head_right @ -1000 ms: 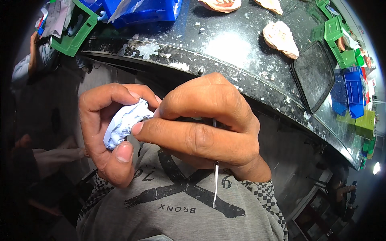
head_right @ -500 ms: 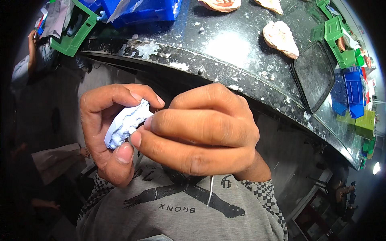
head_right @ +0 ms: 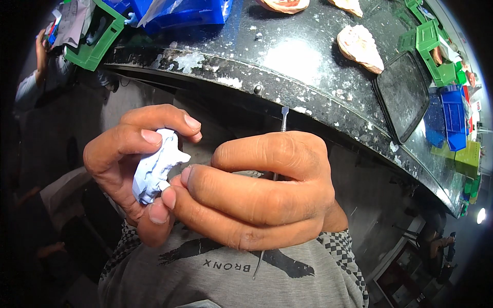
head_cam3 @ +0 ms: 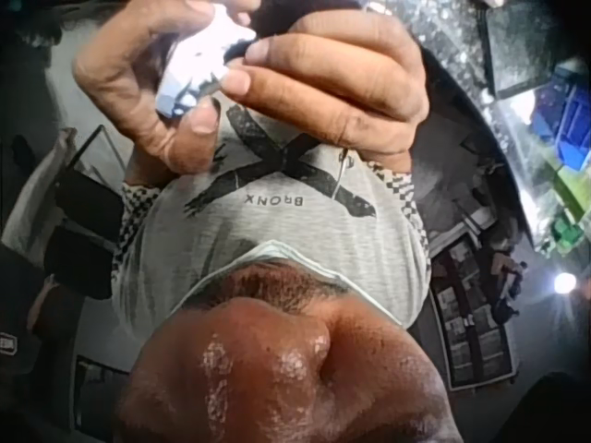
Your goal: The person uses a metal tool to scrape and refine the surface of plaster dental models. They then fit a small white component into a blue-tinted dental model held in their hands.
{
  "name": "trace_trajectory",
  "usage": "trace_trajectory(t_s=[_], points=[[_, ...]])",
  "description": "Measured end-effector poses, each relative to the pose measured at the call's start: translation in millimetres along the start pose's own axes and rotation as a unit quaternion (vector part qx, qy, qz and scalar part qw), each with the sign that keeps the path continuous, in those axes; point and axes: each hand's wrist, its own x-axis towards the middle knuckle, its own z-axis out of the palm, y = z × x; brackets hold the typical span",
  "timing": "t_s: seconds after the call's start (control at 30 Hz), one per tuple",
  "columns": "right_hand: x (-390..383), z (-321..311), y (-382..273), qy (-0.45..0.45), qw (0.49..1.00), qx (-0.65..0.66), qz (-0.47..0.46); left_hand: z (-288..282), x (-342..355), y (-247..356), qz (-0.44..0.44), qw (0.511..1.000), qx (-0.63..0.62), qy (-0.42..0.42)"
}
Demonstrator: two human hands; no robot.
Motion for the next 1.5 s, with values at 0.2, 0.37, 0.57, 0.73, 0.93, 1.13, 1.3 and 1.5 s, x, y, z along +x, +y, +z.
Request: trace_trajectory(t_s=[0.2,0.37,0.57,0.73,0.93,1.13,1.3,1.5], points=[[-0.8,1.0,2.8,0.003,1.0,-0.001,-0.016,-5.4,2.8,0.1,-0.018,0.999,-0.021,-0.04],[-0.8,-0.2,3.2,-0.008,0.999,-0.009,-0.034,-4.1,-0.1,-1.8,-0.023,0.999,-0.024,-0.033],[0.3,-1.2,4.7,-0.017,0.999,-0.007,-0.036,0.2,-4.5,-5.1,-0.021,0.998,-0.059,0.015],[4.0,-5.6,4.3,-0.038,0.999,-0.008,-0.027,-8.1,1.2,-3.0,-0.006,0.999,-0.001,-0.041],[4.7,0.3,1.3,-0.023,1.0,-0.005,-0.012,-9.3,2.4,-1.3,0.002,0.999,0.021,-0.042],[4.8,2.3,3.6,-0.006,1.0,-0.01,-0.009,-11.9,3.8,-0.6,0.006,0.998,0.03,-0.054],[4.9,-3.0,9.2,-0.04,0.998,0.037,-0.009,-11.2,2.8,-4.1,-0.013,0.998,-0.004,-0.063],[6.4,0.1,9.1,-0.033,0.997,0.07,0.031,4.7,-7.8,-0.6,-0.041,0.998,-0.027,0.028]])
